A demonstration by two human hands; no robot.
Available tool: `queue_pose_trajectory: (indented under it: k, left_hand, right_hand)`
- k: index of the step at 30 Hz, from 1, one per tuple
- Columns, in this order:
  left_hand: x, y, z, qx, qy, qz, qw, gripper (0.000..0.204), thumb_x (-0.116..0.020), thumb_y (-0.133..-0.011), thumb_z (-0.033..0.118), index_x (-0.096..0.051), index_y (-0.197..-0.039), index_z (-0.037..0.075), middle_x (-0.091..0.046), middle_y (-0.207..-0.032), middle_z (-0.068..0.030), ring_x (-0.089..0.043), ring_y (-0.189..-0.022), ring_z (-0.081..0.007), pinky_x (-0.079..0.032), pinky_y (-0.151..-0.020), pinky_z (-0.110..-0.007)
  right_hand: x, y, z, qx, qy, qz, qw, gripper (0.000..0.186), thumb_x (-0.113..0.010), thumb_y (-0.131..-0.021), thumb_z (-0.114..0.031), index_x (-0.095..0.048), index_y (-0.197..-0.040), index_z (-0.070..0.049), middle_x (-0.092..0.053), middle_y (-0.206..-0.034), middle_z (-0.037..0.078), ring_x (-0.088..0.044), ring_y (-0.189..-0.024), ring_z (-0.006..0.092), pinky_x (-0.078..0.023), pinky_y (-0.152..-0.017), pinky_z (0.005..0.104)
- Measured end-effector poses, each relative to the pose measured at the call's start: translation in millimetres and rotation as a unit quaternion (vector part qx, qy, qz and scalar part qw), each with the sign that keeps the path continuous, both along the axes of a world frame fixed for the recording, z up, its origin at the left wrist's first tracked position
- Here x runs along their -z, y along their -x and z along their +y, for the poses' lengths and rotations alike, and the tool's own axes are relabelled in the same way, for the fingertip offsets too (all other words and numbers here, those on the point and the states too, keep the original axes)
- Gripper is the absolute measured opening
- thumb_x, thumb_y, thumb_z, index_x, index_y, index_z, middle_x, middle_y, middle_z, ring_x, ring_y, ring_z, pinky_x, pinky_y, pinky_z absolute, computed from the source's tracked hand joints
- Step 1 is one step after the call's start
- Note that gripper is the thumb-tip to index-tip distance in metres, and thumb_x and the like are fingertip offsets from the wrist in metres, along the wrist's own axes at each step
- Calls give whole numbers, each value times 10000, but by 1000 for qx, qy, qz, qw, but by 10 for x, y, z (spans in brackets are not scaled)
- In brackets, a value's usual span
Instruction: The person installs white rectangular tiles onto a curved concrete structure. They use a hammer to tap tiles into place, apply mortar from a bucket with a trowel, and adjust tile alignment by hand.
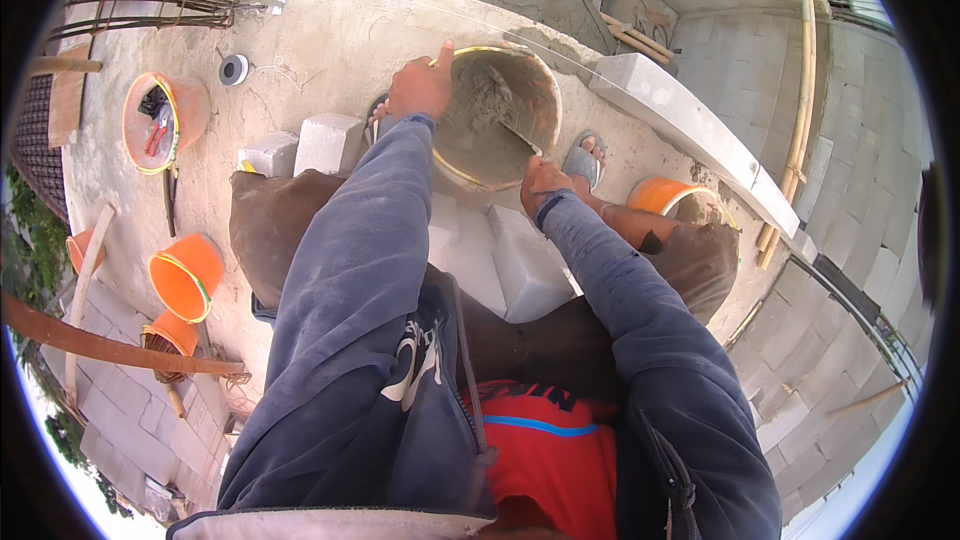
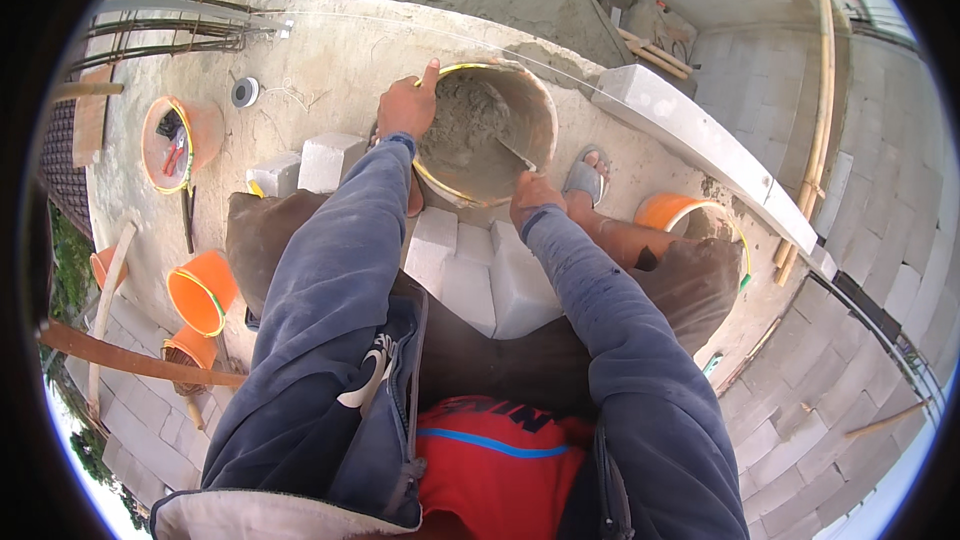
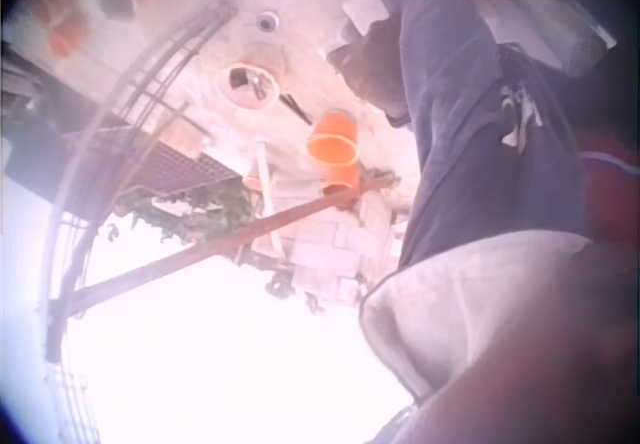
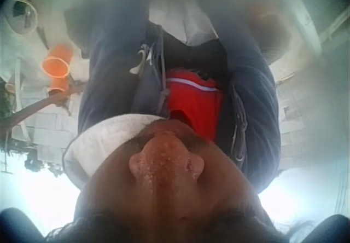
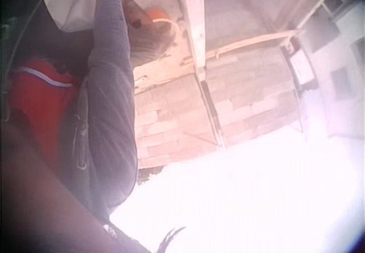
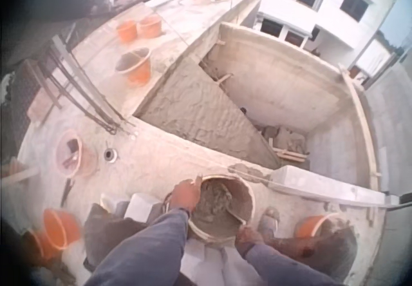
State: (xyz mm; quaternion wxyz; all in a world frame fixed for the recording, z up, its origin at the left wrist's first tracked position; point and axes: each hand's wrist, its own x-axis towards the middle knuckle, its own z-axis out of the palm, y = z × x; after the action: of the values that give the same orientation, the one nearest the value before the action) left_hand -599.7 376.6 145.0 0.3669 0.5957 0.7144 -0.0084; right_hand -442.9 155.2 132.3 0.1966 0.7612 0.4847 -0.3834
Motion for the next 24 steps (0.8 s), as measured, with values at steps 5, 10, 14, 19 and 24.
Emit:
queue_pose_trajectory:
  k: [5,10,14,19,24]
  left_hand:
    - [-70,-109,-92,-4,-44,2,999,723,-509,-1002,730,-818,-1146,92,-773,-1185,-221,-712,-1157,-433,-544,-1006,-515]
    - [-30,-200,-104,29,-8,-9,1000,782,-483,-998,760,-815,-1139,66,-766,-1173,-249,-703,-1168,-449,-517,-1039,-540]
    - [86,26,25,18,-14,7,1000,807,-459,-1009,749,-803,-1166,36,-747,-1192,-290,-689,-1190,-463,-497,-1066,-539]
    - [490,604,17,-86,77,11,993,703,-441,-998,638,-792,-1253,84,-716,-1326,-269,-650,-1271,-472,-465,-1120,-522]
    - [942,1109,-163,-177,34,43,983,735,-408,-1004,562,-752,-1229,-47,-725,-1219,-335,-673,-1198,-497,-473,-1083,-541]
  right_hand:
    - [-312,251,-134,-26,59,133,989,317,-421,-1059,-161,-561,-1272,27,-698,-1218,361,-681,-1199,502,-533,-1041,557]
    - [-350,491,116,22,53,206,977,389,-416,-1070,-261,-531,-1308,24,-691,-1197,367,-673,-1172,513,-507,-1030,575]
    - [-143,224,273,153,80,343,923,363,-451,-1080,-339,-543,-1275,-48,-693,-959,228,-717,-767,362,-573,-714,496]
    - [-217,-254,362,270,100,528,799,311,-470,-1092,-390,-565,-1174,-105,-548,-765,67,-516,-444,167,-433,-421,336]
    - [-661,-761,928,247,39,544,801,308,-486,-1103,-403,-585,-1152,-115,-538,-745,44,-483,-437,149,-410,-415,317]
